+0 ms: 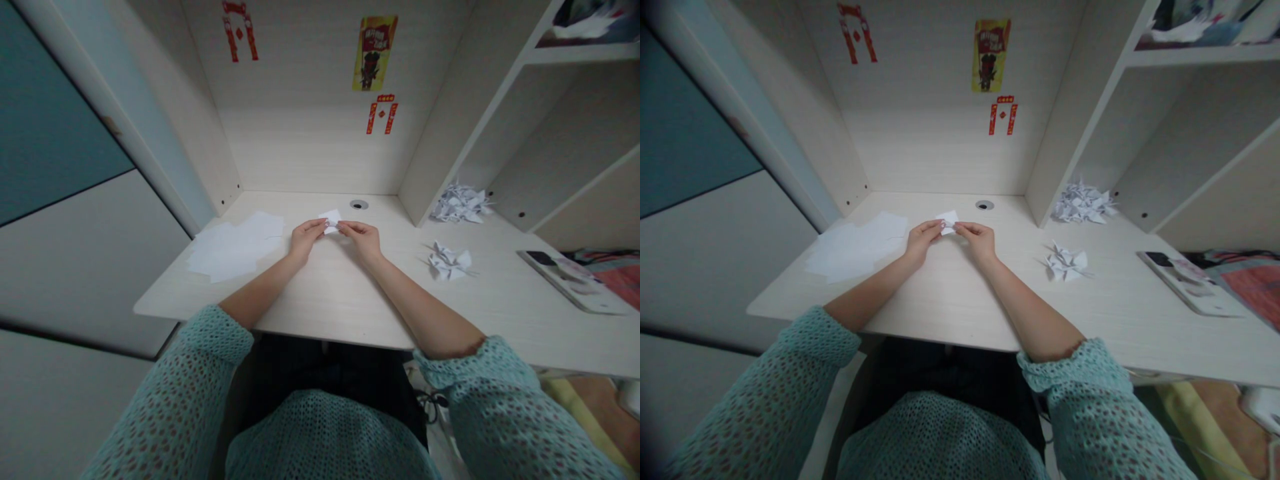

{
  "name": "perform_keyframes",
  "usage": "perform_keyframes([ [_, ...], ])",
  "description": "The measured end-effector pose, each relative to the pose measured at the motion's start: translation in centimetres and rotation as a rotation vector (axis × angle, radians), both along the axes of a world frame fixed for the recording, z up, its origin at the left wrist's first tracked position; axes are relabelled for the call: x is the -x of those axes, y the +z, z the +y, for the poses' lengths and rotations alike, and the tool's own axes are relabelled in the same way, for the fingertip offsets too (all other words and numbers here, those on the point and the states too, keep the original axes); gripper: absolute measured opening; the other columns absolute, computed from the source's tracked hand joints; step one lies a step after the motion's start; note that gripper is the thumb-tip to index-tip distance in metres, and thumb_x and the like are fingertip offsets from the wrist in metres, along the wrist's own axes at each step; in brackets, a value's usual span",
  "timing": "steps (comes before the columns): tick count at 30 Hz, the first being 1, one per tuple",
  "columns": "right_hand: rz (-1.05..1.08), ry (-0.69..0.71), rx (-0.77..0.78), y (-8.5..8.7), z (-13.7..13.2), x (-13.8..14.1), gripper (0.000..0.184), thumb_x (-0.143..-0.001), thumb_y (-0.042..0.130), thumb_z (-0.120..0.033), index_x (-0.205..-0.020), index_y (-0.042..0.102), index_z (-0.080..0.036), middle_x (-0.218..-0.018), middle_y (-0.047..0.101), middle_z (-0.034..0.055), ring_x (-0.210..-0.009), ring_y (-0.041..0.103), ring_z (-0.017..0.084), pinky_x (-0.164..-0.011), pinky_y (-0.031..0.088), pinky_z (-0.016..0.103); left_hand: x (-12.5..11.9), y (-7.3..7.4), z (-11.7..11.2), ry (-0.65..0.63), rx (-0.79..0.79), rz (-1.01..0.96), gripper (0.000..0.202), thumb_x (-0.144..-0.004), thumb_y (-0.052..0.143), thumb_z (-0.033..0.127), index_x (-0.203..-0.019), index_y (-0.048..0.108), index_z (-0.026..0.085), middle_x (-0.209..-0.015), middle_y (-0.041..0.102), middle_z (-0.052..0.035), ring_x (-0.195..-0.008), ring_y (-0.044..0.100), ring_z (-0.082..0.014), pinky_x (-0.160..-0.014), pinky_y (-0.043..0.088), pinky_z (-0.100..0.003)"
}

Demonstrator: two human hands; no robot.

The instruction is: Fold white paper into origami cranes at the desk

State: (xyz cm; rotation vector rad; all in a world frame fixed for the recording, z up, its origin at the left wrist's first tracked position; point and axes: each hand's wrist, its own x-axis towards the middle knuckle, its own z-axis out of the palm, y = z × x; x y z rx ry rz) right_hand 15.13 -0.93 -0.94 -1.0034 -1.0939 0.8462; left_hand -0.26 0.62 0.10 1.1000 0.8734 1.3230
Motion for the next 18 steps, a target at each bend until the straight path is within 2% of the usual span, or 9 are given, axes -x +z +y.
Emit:
perform_keyframes([
  [6, -0.012, -0.010, -0.020, 0.41, -0.25, 0.08, 0.027, -0.060, 0.077, -0.040, -0.077, 0.075, -0.020, -0.080, 0.075, 0.0053, -0.072, 0.067, 0.018, -0.074, 0.052, 0.033, 0.02, 0.04, -0.05, 0.021, 0.025, -0.004, 0.028, -0.058, 0.080, 0.033, -0.079, 0.071, 0.018, -0.085, 0.071, -0.0045, -0.083, 0.062, -0.0149, -0.080, 0.046, -0.029],
  [18, 0.007, -0.013, 0.053, 0.32, -0.23, 0.24, 0.034, -0.057, 0.078, -0.044, -0.079, 0.073, -0.019, -0.076, 0.074, 0.0068, -0.071, 0.067, 0.018, -0.064, 0.048, 0.029, -0.32, 0.09, -0.52, -0.035, 0.079, -0.073, 0.027, -0.060, 0.079, 0.032, -0.079, 0.068, 0.017, -0.087, 0.070, -0.0042, -0.085, 0.063, -0.0136, -0.083, 0.046, -0.028],
])
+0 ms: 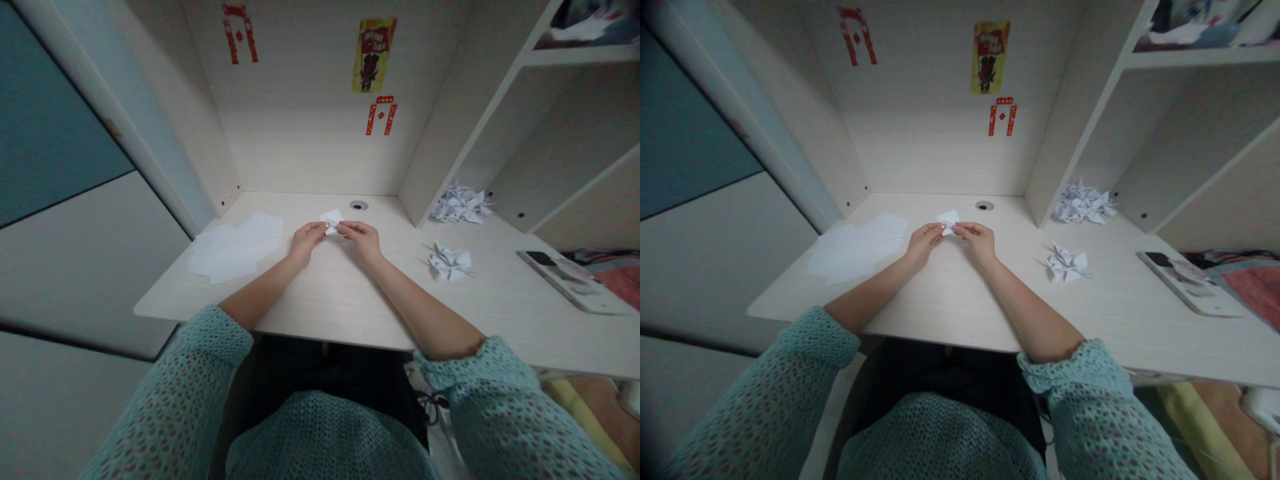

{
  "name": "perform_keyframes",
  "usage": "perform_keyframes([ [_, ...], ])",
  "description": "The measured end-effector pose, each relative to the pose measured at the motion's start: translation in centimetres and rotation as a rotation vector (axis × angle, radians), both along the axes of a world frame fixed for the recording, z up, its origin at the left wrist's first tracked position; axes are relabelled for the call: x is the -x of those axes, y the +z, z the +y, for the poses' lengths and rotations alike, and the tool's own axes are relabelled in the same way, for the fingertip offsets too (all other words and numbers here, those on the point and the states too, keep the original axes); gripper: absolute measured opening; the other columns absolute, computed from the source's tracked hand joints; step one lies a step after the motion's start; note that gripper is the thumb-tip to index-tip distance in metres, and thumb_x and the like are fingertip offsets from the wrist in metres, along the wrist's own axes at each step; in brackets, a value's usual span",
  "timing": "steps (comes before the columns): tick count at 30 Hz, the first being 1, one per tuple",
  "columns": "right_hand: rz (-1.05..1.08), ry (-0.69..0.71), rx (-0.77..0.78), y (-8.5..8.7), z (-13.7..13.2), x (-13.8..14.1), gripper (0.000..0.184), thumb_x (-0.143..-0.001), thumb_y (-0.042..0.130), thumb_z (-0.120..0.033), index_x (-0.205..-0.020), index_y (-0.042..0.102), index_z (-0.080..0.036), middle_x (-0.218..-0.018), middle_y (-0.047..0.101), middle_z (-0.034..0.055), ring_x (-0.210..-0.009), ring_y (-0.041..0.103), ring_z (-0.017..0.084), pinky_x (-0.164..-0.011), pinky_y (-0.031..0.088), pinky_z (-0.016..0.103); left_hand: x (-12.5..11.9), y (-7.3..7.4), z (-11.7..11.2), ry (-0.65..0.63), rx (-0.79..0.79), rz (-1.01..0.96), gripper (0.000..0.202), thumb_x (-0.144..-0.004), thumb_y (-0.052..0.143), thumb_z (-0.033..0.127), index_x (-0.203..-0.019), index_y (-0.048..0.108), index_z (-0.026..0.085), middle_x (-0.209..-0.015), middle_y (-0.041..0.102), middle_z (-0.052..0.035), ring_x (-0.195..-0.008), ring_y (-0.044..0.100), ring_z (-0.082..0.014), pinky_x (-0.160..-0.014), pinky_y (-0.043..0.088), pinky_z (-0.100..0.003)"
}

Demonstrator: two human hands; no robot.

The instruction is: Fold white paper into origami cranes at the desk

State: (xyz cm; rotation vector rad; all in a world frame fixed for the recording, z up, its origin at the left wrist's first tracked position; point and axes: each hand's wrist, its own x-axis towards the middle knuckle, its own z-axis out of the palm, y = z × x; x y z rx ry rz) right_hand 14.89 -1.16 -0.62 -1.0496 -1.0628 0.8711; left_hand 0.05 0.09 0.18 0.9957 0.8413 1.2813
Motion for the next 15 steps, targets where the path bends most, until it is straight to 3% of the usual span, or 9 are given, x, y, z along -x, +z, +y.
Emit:
perform_keyframes([
  [15, 0.050, -0.009, -0.036, -0.03, 0.10, 0.29, 0.030, -0.057, 0.078, -0.041, -0.077, 0.072, -0.019, -0.069, 0.072, 0.0040, -0.064, 0.064, 0.015, -0.064, 0.047, 0.029, -0.54, -0.26, -0.01, 0.060, 0.000, -0.030, 0.026, -0.059, 0.080, 0.030, -0.075, 0.064, 0.017, -0.082, 0.068, -0.0025, -0.079, 0.062, -0.0118, -0.083, 0.046, -0.029],
])
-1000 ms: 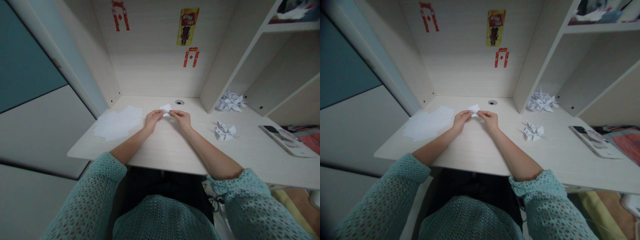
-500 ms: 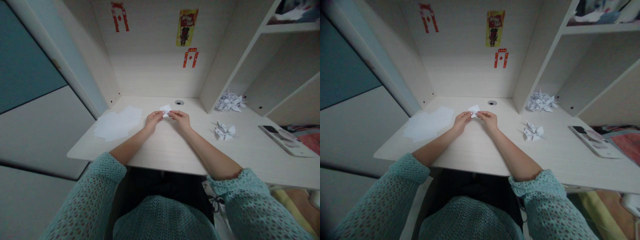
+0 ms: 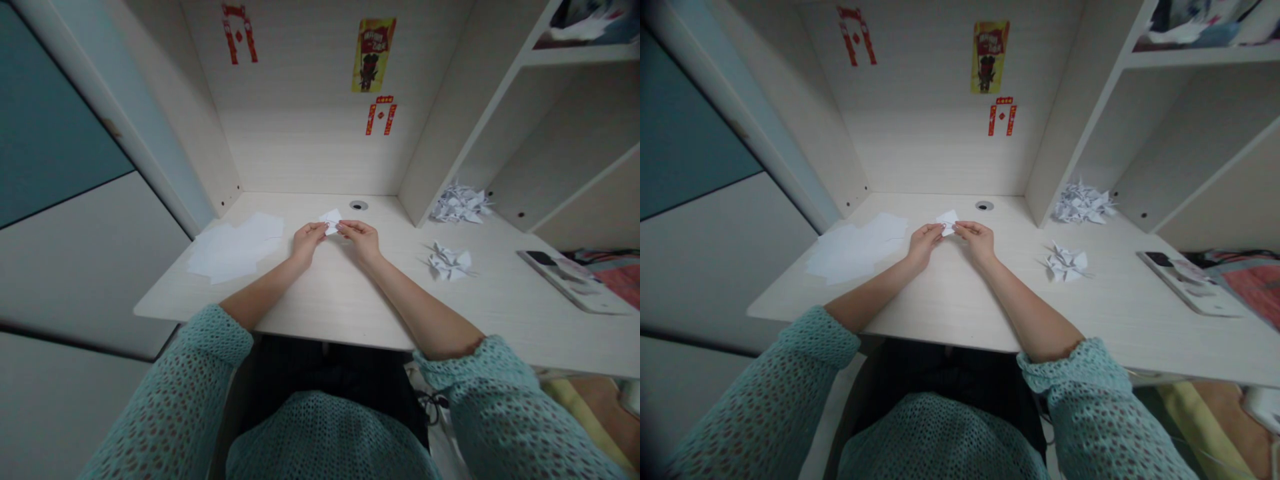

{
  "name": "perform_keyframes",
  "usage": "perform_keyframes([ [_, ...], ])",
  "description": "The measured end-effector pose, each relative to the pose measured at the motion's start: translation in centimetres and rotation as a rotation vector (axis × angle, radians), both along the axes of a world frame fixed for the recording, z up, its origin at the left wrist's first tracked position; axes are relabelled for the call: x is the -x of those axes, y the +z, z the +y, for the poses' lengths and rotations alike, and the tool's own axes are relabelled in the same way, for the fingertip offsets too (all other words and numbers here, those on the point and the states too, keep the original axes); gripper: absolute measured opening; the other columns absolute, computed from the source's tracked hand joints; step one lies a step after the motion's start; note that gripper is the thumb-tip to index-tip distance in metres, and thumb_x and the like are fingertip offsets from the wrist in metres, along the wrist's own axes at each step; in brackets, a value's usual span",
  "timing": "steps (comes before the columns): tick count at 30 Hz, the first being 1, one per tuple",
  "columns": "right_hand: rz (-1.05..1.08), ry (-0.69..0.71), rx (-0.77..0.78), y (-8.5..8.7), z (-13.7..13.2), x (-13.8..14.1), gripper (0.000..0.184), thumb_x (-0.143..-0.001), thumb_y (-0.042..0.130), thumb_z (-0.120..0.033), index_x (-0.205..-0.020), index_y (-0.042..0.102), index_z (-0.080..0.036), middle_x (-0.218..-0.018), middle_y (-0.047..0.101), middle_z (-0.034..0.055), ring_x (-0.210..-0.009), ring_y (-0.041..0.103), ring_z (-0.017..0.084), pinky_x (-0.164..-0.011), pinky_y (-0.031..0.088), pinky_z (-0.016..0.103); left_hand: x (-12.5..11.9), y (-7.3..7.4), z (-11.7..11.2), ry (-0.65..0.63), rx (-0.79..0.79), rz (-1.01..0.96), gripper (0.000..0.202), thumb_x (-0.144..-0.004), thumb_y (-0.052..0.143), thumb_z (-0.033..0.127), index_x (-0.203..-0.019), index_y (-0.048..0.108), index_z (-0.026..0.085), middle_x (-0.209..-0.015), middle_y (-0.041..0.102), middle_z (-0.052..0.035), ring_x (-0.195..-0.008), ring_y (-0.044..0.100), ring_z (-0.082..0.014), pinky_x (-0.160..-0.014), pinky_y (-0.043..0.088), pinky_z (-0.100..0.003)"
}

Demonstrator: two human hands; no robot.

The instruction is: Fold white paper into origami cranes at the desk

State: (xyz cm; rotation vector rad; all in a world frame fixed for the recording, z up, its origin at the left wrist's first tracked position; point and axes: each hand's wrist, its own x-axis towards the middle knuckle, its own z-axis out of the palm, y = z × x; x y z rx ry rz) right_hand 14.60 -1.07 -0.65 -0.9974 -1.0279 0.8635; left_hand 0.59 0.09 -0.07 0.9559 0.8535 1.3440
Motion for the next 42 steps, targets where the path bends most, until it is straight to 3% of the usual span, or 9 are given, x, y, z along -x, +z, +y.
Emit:
perform_keyframes([
  [11, -0.007, -0.027, -0.004, 0.03, 0.17, 0.10, 0.033, -0.056, 0.078, -0.040, -0.077, 0.065, -0.019, -0.064, 0.069, 0.0016, -0.062, 0.064, 0.015, -0.064, 0.049, 0.029, -0.16, 0.01, -0.28, 0.029, -0.038, 0.057, 0.026, -0.060, 0.079, 0.032, -0.075, 0.064, 0.016, -0.079, 0.070, -0.0036, -0.079, 0.063, -0.0140, -0.084, 0.048, -0.032],
  [17, 0.000, -0.031, -0.024, 0.13, 0.17, -0.22, 0.035, -0.052, 0.080, -0.042, -0.065, 0.055, -0.021, -0.056, 0.064, -0.0014, -0.057, 0.062, 0.015, -0.061, 0.048, 0.028, -0.18, 0.13, -0.45, -0.002, -0.061, 0.094, 0.029, -0.060, 0.080, 0.033, -0.076, 0.062, 0.016, -0.077, 0.069, -0.0036, -0.075, 0.064, -0.0135, -0.081, 0.050, -0.032],
  [26, -0.017, -0.017, -0.008, -0.02, 0.49, -0.59, 0.039, -0.051, 0.080, -0.045, -0.063, 0.050, -0.022, -0.058, 0.063, -0.0013, -0.062, 0.064, 0.016, -0.059, 0.048, 0.028, -0.17, 0.20, -0.61, -0.032, -0.080, 0.050, 0.045, -0.059, 0.080, 0.034, -0.077, 0.041, 0.021, -0.073, 0.069, -0.0003, -0.072, 0.066, -0.0133, -0.077, 0.050, -0.030],
  [31, 0.055, 0.020, -0.021, -0.02, 0.44, -0.46, 0.041, -0.047, 0.083, -0.043, -0.060, 0.050, -0.022, -0.058, 0.065, -0.0015, -0.060, 0.064, 0.016, -0.059, 0.048, 0.028, -0.16, 0.19, -0.47, 0.025, -0.100, 0.093, 0.047, -0.059, 0.079, 0.038, -0.074, 0.038, 0.022, -0.066, 0.066, 0.0021, -0.065, 0.064, -0.0130, -0.071, 0.050, -0.029],
  [37, 0.063, 0.007, 0.002, -0.21, 0.18, -0.31, 0.038, -0.050, 0.082, -0.040, -0.060, 0.049, -0.022, -0.060, 0.068, 0.0008, -0.061, 0.064, 0.016, -0.056, 0.047, 0.027, -0.12, -0.18, -0.27, 0.015, -0.151, 0.137, 0.047, -0.061, 0.078, 0.035, -0.089, 0.043, 0.023, -0.070, 0.067, 0.0006, -0.066, 0.064, -0.0136, -0.070, 0.048, -0.028],
  [42, 0.090, 0.029, -0.007, -0.36, 0.15, -0.15, 0.038, -0.049, 0.082, -0.039, -0.060, 0.051, -0.021, -0.060, 0.069, 0.0008, -0.061, 0.065, 0.016, -0.059, 0.049, 0.027, -0.10, -0.46, -0.24, -0.001, -0.191, 0.154, 0.055, -0.057, 0.080, 0.030, -0.092, 0.038, 0.023, -0.061, 0.060, 0.0072, -0.056, 0.057, -0.0089, -0.063, 0.041, -0.021],
])
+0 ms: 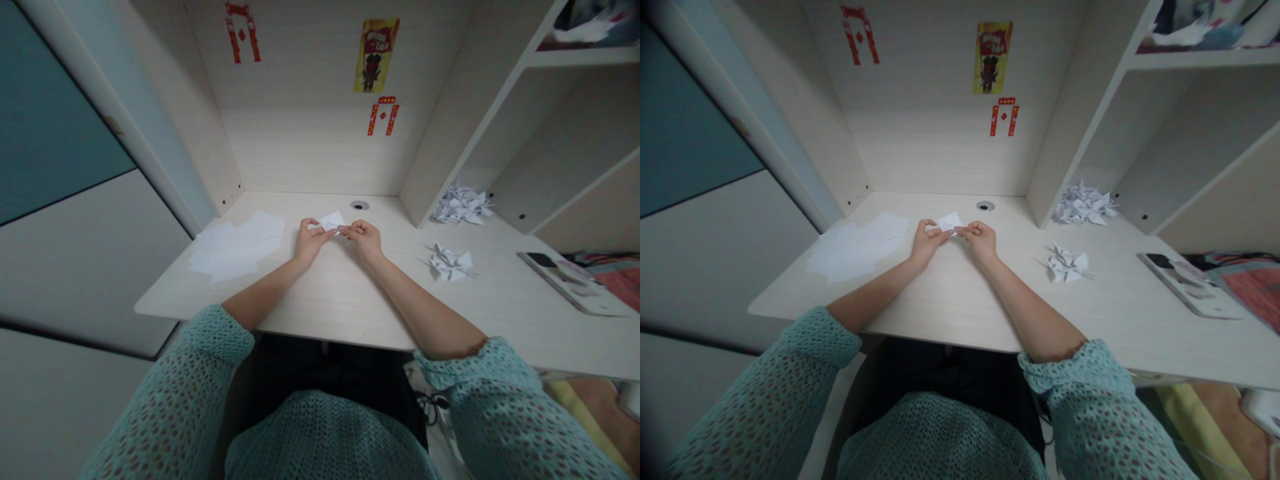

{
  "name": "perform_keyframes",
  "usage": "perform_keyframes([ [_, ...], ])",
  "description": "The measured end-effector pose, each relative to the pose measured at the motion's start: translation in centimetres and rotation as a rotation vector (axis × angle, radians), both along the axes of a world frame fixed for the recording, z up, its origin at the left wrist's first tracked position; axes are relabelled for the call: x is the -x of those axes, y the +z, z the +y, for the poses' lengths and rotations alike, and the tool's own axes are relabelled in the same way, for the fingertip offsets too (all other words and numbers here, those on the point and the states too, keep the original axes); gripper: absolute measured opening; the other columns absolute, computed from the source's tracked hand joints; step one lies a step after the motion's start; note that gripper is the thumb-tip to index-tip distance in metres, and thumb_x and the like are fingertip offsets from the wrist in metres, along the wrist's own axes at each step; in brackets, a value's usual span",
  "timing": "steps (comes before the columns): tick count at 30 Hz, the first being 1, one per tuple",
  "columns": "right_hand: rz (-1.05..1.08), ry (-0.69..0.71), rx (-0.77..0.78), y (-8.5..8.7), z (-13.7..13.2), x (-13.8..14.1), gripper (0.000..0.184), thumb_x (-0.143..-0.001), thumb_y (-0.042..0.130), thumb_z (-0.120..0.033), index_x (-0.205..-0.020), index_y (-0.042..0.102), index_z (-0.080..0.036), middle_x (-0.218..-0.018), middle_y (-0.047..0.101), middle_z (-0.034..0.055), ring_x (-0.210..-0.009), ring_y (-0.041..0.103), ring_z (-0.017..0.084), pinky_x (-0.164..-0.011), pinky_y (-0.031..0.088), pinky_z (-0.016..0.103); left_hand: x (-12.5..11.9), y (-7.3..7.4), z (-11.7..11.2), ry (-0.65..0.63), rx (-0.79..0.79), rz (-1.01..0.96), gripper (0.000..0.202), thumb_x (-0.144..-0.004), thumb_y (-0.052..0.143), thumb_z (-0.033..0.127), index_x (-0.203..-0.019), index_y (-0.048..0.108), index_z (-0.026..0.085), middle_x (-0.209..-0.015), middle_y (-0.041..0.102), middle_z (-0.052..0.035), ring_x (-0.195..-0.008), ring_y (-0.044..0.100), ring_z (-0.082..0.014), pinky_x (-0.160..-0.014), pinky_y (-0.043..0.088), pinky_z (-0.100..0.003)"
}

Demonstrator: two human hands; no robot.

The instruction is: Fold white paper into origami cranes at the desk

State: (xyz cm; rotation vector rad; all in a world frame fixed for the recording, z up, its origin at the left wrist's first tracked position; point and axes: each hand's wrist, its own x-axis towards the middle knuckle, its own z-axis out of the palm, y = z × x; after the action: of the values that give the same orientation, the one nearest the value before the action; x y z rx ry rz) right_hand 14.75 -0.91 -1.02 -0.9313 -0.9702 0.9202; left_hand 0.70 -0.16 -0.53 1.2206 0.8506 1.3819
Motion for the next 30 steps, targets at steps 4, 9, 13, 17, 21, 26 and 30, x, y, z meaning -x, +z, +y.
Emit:
perform_keyframes([
  [4, 0.001, 0.048, 0.008, -0.19, 0.11, 0.04, 0.038, -0.047, 0.083, -0.038, -0.061, 0.053, -0.021, -0.063, 0.069, 0.0006, -0.060, 0.065, 0.014, -0.061, 0.049, 0.026, 0.11, -0.23, 0.19, 0.013, -0.018, 0.020, 0.053, -0.058, 0.079, 0.028, -0.090, 0.037, 0.023, -0.056, 0.057, 0.0091, -0.051, 0.053, -0.0077, -0.057, 0.036, -0.019],
  [9, 0.011, 0.070, 0.013, -0.42, 0.27, -0.07, 0.039, -0.046, 0.084, -0.038, -0.062, 0.052, -0.020, -0.064, 0.070, 0.0002, -0.060, 0.065, 0.014, -0.062, 0.049, 0.026, 0.06, -0.38, 0.41, 0.020, 0.034, 0.028, 0.052, -0.058, 0.078, 0.024, -0.091, 0.038, 0.022, -0.057, 0.057, 0.0088, -0.051, 0.054, -0.0078, -0.058, 0.038, -0.019],
  [13, 0.004, 0.068, 0.020, -0.60, 0.44, -0.17, 0.038, -0.046, 0.084, -0.038, -0.062, 0.054, -0.020, -0.061, 0.068, -0.0003, -0.059, 0.064, 0.013, -0.058, 0.047, 0.024, -0.06, -0.23, 0.43, 0.002, 0.101, -0.002, 0.052, -0.059, 0.078, 0.021, -0.092, 0.038, 0.022, -0.062, 0.063, 0.0056, -0.058, 0.059, -0.0099, -0.065, 0.044, -0.022],
  [17, -0.048, 0.027, 0.033, -0.60, 0.64, -0.44, 0.039, -0.048, 0.083, -0.041, -0.063, 0.054, -0.020, -0.058, 0.066, -0.0009, -0.055, 0.061, 0.013, -0.052, 0.042, 0.023, -0.08, 0.13, 0.45, -0.020, 0.147, -0.022, 0.045, -0.065, 0.075, 0.017, -0.094, 0.041, 0.021, -0.070, 0.068, 0.0011, -0.068, 0.065, -0.0134, -0.072, 0.049, -0.027],
  [21, -0.044, 0.010, 0.041, -0.57, 0.79, -0.83, 0.039, -0.048, 0.083, -0.041, -0.062, 0.054, -0.019, -0.054, 0.065, -0.0015, -0.051, 0.058, 0.011, -0.049, 0.039, 0.022, -0.12, 0.33, 0.42, -0.037, 0.167, -0.022, 0.036, -0.070, 0.069, 0.012, -0.097, 0.045, 0.019, -0.072, 0.069, -0.0006, -0.070, 0.066, -0.0138, -0.075, 0.051, -0.030],
  [26, -0.042, -0.009, 0.037, -0.62, 0.66, -0.74, 0.038, -0.051, 0.082, -0.040, -0.071, 0.058, -0.019, -0.055, 0.064, -0.0027, -0.054, 0.058, 0.012, -0.052, 0.040, 0.023, -0.30, 0.05, 0.23, -0.029, 0.109, 0.022, 0.038, -0.073, 0.067, 0.011, -0.105, 0.047, 0.019, -0.073, 0.070, -0.0012, -0.071, 0.067, -0.0138, -0.077, 0.052, -0.031],
  [30, -0.015, 0.002, 0.019, -0.71, 0.41, 0.04, 0.048, -0.051, 0.082, -0.038, -0.089, 0.059, -0.021, -0.064, 0.066, -0.0033, -0.057, 0.059, 0.012, -0.056, 0.045, 0.025, -0.50, -0.33, 0.12, -0.002, 0.059, 0.007, 0.039, -0.074, 0.067, 0.014, -0.108, 0.048, 0.018, -0.077, 0.071, -0.0026, -0.074, 0.068, -0.0150, -0.080, 0.052, -0.032],
])
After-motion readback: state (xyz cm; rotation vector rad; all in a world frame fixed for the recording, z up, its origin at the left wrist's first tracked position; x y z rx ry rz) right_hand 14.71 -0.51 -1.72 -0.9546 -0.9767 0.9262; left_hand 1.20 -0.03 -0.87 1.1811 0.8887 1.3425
